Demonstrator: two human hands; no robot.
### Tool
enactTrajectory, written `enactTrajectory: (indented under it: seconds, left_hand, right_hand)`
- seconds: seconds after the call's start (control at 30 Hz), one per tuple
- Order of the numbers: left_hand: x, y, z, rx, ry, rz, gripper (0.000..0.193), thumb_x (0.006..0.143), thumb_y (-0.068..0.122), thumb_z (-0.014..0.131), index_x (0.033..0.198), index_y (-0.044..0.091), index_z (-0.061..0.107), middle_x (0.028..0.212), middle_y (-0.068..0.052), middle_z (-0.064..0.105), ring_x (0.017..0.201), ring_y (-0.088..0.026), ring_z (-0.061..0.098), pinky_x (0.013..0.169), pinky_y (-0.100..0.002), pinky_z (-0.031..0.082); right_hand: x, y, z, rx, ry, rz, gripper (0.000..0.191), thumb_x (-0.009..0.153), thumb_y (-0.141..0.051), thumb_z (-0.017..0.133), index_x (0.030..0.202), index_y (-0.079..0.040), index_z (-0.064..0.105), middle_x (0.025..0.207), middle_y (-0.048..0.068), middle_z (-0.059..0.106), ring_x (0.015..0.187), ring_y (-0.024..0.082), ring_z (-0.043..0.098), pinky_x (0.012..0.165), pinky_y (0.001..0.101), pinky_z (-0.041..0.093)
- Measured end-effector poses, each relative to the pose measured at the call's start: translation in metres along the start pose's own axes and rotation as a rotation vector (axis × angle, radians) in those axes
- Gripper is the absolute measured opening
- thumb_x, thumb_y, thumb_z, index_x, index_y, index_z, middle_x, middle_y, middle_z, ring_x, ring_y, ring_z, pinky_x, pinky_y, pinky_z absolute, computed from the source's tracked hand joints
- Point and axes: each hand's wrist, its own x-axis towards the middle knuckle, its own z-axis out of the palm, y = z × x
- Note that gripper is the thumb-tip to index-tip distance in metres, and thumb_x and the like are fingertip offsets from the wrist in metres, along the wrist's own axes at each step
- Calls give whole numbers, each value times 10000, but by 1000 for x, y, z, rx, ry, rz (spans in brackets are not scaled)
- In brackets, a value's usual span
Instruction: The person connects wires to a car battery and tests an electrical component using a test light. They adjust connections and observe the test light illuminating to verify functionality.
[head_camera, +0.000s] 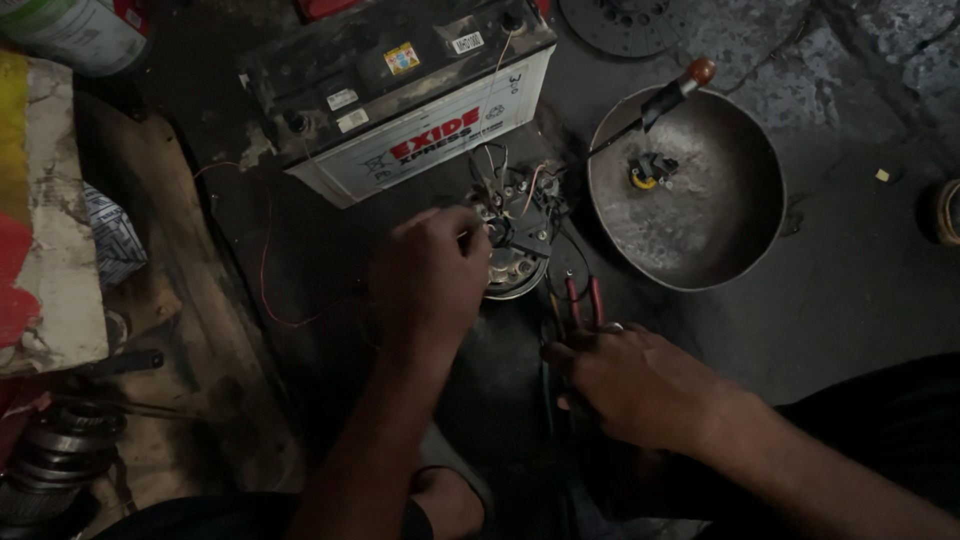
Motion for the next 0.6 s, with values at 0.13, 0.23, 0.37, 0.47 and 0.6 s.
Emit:
enactTrajectory:
  seconds: [0.13, 0.23, 0.37, 0.47, 0.6]
  left_hand:
    - [-3, 5, -4, 40, -114, 9, 157, 974, 217, 652, 1009, 103, 754, 926, -67, 773, 756, -177, 763, 608, -311, 601]
    - [-3, 7, -5, 53, -82, -26, 208, 929, 260, 715, 1059, 103, 755, 925, -99, 766, 754, -215, 755, 561, -334, 588]
    - [-3, 3, -5, 68, 51, 31, 186, 889, 239, 745, 995, 92, 784, 917, -99, 782, 753, -226, 765, 589, -353, 589]
    - [-3, 1, -4, 77, 66, 13, 163, 917, 232, 725, 977, 92, 785, 903, -90, 786, 745, -228, 770, 585, -364, 601]
    - [-1, 0, -5, 48, 84, 64, 152, 888, 234, 742, 935, 101, 798, 857, -86, 789, 718, -243, 769, 589, -381, 596]
  right_hand:
    - [1, 1, 0, -10, -53, 25, 466, 900, -279, 667, 1327, -121, 563, 1121, 158, 699, 983, 371, 701, 860, 499, 554]
    - [2, 0, 0, -28, -111, 62, 444, 925, -288, 647, 1329, -123, 566, 1075, 148, 707, 997, 353, 708, 888, 482, 560]
    - [1, 0, 1, 5, -53, 44, 418, 920, -302, 655, 1294, -125, 595, 1096, 155, 713, 988, 367, 701, 878, 495, 549]
    - [1, 1, 2, -30, -41, 24, 462, 919, -311, 659, 1334, -128, 571, 1110, 168, 710, 964, 378, 701, 868, 499, 545]
    - [1, 2, 4, -71, -75, 52, 501, 924, -314, 654, 1383, -150, 538, 1112, 167, 705, 983, 386, 685, 876, 514, 530]
